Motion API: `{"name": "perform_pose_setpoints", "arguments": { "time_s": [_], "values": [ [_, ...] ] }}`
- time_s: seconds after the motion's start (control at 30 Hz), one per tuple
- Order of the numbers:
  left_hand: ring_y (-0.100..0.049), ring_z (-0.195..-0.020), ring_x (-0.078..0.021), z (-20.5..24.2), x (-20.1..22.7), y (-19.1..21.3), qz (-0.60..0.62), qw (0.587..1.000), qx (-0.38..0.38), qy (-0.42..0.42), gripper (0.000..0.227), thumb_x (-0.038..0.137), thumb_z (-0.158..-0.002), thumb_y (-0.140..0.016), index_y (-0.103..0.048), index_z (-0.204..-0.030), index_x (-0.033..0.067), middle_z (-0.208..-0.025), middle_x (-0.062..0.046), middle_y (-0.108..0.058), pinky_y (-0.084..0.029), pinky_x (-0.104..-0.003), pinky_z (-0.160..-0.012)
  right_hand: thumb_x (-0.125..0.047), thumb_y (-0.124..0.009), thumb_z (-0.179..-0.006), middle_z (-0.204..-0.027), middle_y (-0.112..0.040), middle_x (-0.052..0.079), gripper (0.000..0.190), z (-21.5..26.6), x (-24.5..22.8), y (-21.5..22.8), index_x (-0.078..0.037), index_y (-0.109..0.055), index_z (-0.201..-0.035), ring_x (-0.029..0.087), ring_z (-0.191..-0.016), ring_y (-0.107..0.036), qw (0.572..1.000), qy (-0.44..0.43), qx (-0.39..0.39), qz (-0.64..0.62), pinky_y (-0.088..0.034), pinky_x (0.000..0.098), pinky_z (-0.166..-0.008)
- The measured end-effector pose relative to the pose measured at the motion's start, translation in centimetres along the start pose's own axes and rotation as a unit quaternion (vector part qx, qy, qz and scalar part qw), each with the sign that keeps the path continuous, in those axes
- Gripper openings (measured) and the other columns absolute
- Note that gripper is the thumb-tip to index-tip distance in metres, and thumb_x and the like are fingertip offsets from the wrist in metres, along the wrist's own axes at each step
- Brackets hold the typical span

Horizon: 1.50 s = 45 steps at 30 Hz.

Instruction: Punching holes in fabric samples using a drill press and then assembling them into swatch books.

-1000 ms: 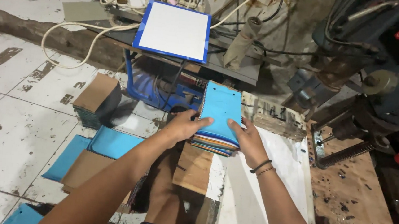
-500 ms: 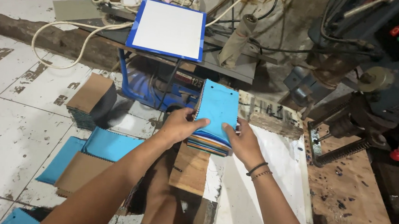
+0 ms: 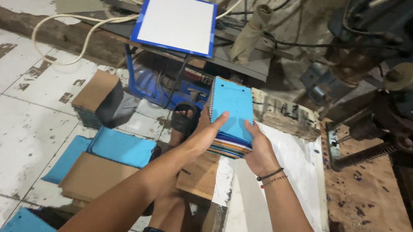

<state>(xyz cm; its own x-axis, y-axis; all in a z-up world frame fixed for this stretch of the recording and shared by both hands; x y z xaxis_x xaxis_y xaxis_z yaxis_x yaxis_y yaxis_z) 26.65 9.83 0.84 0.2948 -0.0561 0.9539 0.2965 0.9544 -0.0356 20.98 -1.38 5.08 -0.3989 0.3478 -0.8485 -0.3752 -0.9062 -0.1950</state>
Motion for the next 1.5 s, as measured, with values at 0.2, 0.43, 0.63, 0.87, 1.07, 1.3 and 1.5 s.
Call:
{"name": "perform_pose_setpoints", "arguments": {
  "time_s": [0.2,0.43,0.63,0.87,1.07,1.3,1.5],
  "values": [
    [-0.046,-0.131,-0.0254,-8.1,-5.3,-0.8,0.256,0.947,0.035,-0.191,0.075,0.008,-0.093,-0.070,-0.032,-0.157,0.0039,-0.141,-0.014,-0.049,-0.032,-0.047,-0.118,-0.028,-0.060,-0.099,-0.157,-0.044,0.020,0.071,-5.8,2.7,1.4,-0.019,-0.029,-0.162,0.040,-0.144,-0.045,0.997,0.056,-0.024,0.049,-0.029,0.0628,-0.118],
    [-0.044,-0.144,-0.0309,-5.3,-2.6,0.1,0.079,0.992,0.043,-0.084,0.084,0.060,-0.088,-0.064,-0.035,-0.158,0.0254,-0.154,-0.013,-0.047,-0.029,-0.049,-0.120,-0.034,-0.057,-0.099,-0.167,-0.027,0.015,0.071,-0.1,0.7,-0.8,-0.025,-0.026,-0.162,0.040,-0.155,-0.017,0.990,0.065,0.015,0.125,-0.008,0.0670,-0.121],
    [-0.041,-0.148,-0.0212,3.6,-2.9,4.1,0.125,0.983,0.076,-0.111,0.076,0.065,-0.096,-0.041,-0.045,-0.155,0.0177,-0.160,-0.006,-0.045,-0.028,-0.039,-0.122,-0.033,-0.053,-0.102,-0.164,-0.025,0.020,0.066,-0.8,-1.2,2.9,-0.012,-0.027,-0.159,0.036,-0.151,-0.023,0.943,0.211,0.072,0.248,-0.018,0.0573,-0.117],
    [-0.060,-0.083,-0.0096,10.6,-17.6,18.7,0.017,0.922,0.252,-0.293,0.040,0.022,-0.101,-0.058,-0.058,-0.139,0.0103,-0.131,-0.006,-0.057,-0.049,-0.027,-0.076,-0.009,-0.072,-0.089,-0.114,-0.065,0.000,0.035,7.5,5.4,-4.1,-0.016,-0.065,-0.123,0.014,-0.102,-0.060,0.868,0.423,-0.025,0.258,-0.045,0.0281,-0.100],
    [-0.057,-0.114,-0.0436,16.8,-22.3,28.1,-0.427,0.800,0.389,-0.161,0.031,0.028,-0.102,-0.061,-0.061,-0.122,0.0056,-0.125,-0.018,-0.058,-0.052,-0.057,-0.084,-0.037,-0.065,-0.093,-0.141,-0.065,0.007,0.051,-2.2,28.4,-11.0,-0.013,-0.061,-0.139,0.022,-0.135,-0.059,0.827,0.037,-0.243,0.506,-0.047,0.0360,-0.113],
    [-0.064,-0.114,-0.0384,17.5,-23.1,26.5,-0.541,0.742,0.379,-0.110,0.041,0.031,-0.094,-0.072,-0.058,-0.127,0.0121,-0.122,-0.010,-0.052,-0.061,-0.044,-0.077,-0.054,-0.071,-0.086,-0.090,-0.078,0.010,0.061,-10.2,35.6,-8.4,-0.009,-0.071,-0.127,0.021,-0.087,-0.077,0.816,-0.010,-0.196,0.543,-0.063,0.0328,-0.066],
    [-0.056,-0.126,-0.0390,17.2,-25.3,27.1,-0.522,0.756,0.386,-0.082,0.044,0.039,-0.095,-0.070,-0.055,-0.131,0.0190,-0.127,-0.006,-0.051,-0.062,-0.050,-0.083,-0.034,-0.074,-0.086,-0.120,-0.071,0.025,0.058,-6.1,33.0,-10.6,0.004,-0.066,-0.129,0.031,-0.102,-0.074,0.923,-0.061,-0.116,0.362,-0.064,0.0413,-0.078]
  ]
}}
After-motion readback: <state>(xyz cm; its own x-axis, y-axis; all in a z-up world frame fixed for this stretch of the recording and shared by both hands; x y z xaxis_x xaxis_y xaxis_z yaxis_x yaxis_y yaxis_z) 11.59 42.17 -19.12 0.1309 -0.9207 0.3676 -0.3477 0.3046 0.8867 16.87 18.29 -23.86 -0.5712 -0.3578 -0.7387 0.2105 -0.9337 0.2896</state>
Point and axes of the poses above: each hand's wrist, its own z-axis away from the middle knuckle, its own y-axis out of the back of the hand, x = y × z, the point moved 10 cm from there along -z, towards the middle knuckle
